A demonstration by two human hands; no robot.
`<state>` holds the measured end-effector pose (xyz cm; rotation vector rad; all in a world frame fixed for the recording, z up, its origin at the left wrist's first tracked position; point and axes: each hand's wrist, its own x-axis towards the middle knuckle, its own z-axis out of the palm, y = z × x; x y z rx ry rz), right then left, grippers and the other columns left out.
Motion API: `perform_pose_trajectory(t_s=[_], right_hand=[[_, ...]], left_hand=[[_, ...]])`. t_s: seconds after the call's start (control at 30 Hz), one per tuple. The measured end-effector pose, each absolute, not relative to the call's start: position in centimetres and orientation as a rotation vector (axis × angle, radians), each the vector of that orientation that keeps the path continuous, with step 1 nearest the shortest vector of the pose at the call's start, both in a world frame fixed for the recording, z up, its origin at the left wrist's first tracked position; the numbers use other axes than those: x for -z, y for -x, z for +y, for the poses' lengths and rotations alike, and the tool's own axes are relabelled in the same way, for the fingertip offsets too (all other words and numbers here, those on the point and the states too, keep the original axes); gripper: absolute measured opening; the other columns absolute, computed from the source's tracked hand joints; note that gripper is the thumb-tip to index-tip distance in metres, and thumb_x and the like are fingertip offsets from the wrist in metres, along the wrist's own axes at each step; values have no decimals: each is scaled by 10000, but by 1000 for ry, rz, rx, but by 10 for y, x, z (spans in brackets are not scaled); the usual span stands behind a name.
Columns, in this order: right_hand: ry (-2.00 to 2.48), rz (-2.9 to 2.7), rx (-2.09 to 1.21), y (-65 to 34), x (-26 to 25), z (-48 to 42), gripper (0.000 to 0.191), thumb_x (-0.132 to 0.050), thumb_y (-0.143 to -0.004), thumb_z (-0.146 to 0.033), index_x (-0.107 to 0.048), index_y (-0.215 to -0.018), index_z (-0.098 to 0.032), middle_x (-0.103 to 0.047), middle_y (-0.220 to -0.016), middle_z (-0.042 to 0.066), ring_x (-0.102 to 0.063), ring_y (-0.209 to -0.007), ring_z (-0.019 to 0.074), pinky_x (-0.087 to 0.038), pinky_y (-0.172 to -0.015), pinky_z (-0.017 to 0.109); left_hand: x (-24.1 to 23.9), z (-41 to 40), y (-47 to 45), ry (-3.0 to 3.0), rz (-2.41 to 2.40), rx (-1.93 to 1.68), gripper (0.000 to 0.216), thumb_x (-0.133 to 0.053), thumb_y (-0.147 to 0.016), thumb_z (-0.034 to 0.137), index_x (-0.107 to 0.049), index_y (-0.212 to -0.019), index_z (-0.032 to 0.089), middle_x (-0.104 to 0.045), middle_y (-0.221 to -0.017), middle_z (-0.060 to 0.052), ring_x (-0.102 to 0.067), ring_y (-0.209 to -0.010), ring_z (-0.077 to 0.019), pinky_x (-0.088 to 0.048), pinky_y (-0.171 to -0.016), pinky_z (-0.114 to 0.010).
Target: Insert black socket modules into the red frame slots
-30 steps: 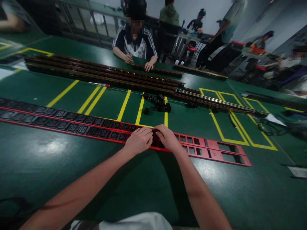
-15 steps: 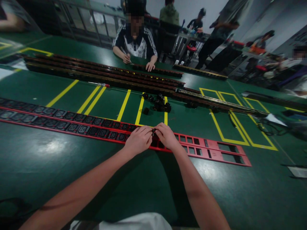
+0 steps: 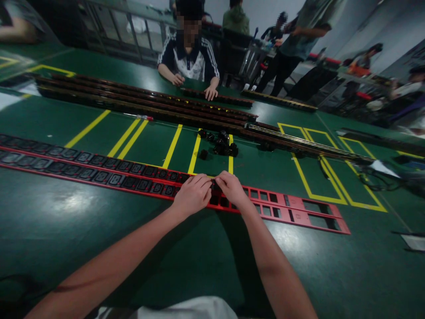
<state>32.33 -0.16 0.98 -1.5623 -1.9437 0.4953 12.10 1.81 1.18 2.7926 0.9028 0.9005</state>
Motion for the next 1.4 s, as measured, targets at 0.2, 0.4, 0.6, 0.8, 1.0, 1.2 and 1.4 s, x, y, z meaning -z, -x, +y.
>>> perform_pose_trajectory(t_s=[0.2, 0.4, 0.6, 0.8, 1.0, 1.2, 1.4], right_hand=[[1528, -1950, -493, -325, -10, -2, 293, -448, -1042, -266, -655, -856, -176, -609, -843, 46, -574, -789, 167, -439, -731, 292], [1572, -1952, -433, -322, -8, -2, 262, -466, -1028, -245, -656, -859, -184, -618, -845, 53, -582, -807, 183, -451, -754, 310], [1697, -1936, -233, -317, -9, -5, 65, -555, -940, -178, -612, -920, -200, -612, -960, 82, -577, -907, 235, -463, -806, 367], [1725, -1910, -226, -317, -6, -6, 134, -499, -983, -227, -577, -875, -211, -592, -935, 84, -558, -927, 253, -482, -858, 408], [1698, -1796, -326, -326, -3, 2, 139, -497, -963, -227, -631, -991, -203, -616, -1051, 94, -607, -936, 219, -536, -846, 385], [1889, -1631, -152, -372, -13, 54, 515, -611, -862, -221, -550, -1371, -179, -475, -1462, 180, -648, -1031, 252, -571, -878, 425], [2138, -1798, -72, -371, -14, 60, 292, -611, -836, -165, -619, -1128, -163, -528, -1221, 151, -630, -962, 265, -560, -840, 435]], left_hand=[[-12, 18, -120, -2789, 903, -918, 255, -496, -976, 192, -687, -1138, 142, -726, -1183, -108, -635, -1165, -261, -524, -979, -418], [-14, 18, -120, -2760, 915, -864, 310, -491, -974, 182, -651, -1236, 144, -702, -1230, -117, -615, -1200, -270, -513, -1014, -439], [-16, 17, -120, -2784, 829, -810, 340, -489, -974, 164, -647, -1275, 174, -682, -1303, -109, -609, -1225, -256, -513, -997, -432], [-13, 19, -122, -2821, 794, -768, 333, -488, -985, 192, -661, -1265, 145, -704, -1293, -102, -637, -1197, -244, -507, -993, -429], [-11, 19, -122, -2814, 793, -793, 321, -513, -972, 183, -677, -1246, 158, -710, -1290, -100, -645, -1189, -239, -507, -987, -421], [-10, 20, -121, -2830, 790, -785, 322, -511, -973, 190, -679, -1246, 157, -700, -1314, -99, -635, -1208, -250, -506, -992, -430], [-13, 20, -122, -2824, 798, -775, 312, -505, -974, 193, -673, -1234, 151, -702, -1303, -99, -640, -1189, -245, -504, -972, -417]])
